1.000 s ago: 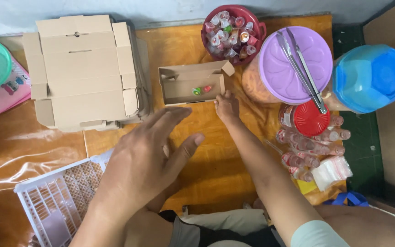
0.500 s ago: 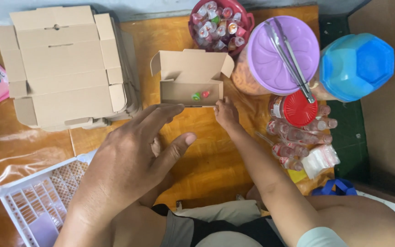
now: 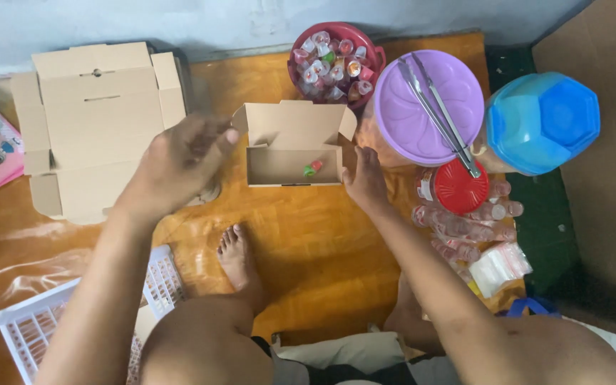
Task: The person folds a cardboard box by hand and places small jelly containers into it using tongs and by hand.
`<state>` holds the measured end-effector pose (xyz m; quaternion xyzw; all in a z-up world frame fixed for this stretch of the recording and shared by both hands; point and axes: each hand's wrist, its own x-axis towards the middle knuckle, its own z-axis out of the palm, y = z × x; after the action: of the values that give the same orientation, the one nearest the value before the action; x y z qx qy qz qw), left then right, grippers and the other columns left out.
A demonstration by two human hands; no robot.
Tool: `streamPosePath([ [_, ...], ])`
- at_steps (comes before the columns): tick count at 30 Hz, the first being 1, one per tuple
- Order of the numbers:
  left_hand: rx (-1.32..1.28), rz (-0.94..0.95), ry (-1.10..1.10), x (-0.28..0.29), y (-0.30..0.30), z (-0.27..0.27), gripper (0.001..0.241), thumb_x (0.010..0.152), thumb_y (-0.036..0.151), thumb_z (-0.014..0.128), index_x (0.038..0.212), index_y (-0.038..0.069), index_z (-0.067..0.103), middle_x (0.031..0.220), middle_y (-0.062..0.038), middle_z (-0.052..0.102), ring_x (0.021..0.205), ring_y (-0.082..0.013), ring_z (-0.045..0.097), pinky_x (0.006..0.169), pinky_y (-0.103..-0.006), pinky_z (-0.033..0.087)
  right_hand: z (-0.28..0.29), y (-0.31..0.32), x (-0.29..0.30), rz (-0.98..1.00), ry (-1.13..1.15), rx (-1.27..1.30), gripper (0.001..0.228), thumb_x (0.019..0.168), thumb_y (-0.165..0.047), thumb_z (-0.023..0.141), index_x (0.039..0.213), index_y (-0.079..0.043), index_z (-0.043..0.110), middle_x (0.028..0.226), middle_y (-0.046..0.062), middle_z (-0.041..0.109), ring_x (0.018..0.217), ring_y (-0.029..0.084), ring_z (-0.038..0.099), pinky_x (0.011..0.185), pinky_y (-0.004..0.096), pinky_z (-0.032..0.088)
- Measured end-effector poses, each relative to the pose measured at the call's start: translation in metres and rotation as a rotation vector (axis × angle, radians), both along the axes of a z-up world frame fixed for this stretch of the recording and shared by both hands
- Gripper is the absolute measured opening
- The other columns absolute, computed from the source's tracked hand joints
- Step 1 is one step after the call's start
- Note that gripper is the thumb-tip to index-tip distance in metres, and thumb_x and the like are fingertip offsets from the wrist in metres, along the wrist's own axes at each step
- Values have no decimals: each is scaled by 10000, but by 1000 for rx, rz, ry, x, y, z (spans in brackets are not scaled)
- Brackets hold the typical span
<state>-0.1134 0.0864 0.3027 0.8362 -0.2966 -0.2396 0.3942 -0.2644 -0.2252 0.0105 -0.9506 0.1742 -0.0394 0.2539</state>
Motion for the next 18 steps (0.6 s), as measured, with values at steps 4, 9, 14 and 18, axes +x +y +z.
streamPosePath([
  [4, 94, 298, -17, 63, 1, -191, 561, 934, 433, 736, 1351, 88, 590, 1243, -157, 678, 1128, -305, 685, 943, -469, 563, 3, -2, 26, -88, 97, 15, 735, 891, -241, 645, 1528, -26, 348, 1478, 273, 402, 1361, 448, 508, 1023, 537, 537],
  [9, 157, 347, 121, 54, -27, -233, 922, 910, 306, 758, 1588, 20, 202, 1490, -284, 409, 1337, -447, 521, 1103, -588, 487, 7, -5, 53, -177, 227, 108, 849, 918, -217, 612, 1608, -10, 162, 1579, 311, 274, 1346, 500, 509, 1018, 602, 537],
  [14, 131, 329, 221, 77, -35, -274, 946, 973, 192, 698, 1631, 23, 41, 1666, -234, 253, 1509, -379, 311, 1247, -510, 332, 3, -4, 73, -237, 281, 67, 908, 956, -242, 626, 1628, -31, 54, 1594, 293, 315, 1293, 479, 576, 958, 555, 582],
  [18, 141, 352, 242, 72, -27, -290, 807, 974, 264, 677, 1621, 145, 211, 1451, -159, 580, 1352, -352, 535, 1174, -503, 440, -37, -15, 70, -271, 105, 117, 911, 929, -167, 642, 1630, -40, 75, 1525, 313, 389, 1145, 415, 684, 918, 526, 603],
])
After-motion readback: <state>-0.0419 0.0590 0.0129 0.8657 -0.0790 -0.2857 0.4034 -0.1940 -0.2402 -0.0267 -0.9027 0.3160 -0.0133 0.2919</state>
